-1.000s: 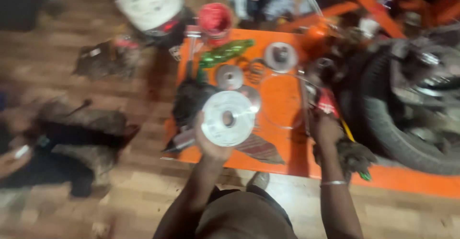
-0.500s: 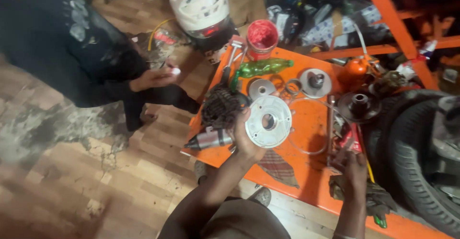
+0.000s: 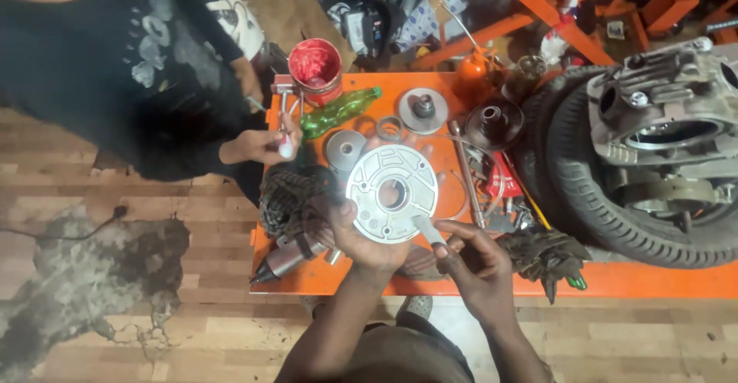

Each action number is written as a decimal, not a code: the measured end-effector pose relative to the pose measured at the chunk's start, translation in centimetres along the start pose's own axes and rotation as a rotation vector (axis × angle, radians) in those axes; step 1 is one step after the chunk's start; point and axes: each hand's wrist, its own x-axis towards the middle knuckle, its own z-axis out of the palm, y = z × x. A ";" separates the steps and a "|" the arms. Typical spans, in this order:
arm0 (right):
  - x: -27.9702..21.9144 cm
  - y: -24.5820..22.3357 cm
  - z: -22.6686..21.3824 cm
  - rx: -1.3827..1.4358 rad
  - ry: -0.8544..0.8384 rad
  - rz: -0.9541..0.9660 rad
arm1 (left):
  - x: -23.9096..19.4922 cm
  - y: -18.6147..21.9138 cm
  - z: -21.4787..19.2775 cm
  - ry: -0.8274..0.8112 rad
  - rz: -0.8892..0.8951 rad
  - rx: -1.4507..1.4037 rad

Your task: The person stands at a workbench and wipes a round metal cover plate with a rag, turning it over to clean both sides and holding it up to view the surface. They continue wiping the plate and set it back on the bench among other scooter engine parts.

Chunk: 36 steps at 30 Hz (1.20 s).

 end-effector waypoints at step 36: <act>-2.7 0.0 -1.8 -0.088 0.122 -0.193 | -1.2 -3.1 1.9 0.005 0.137 0.023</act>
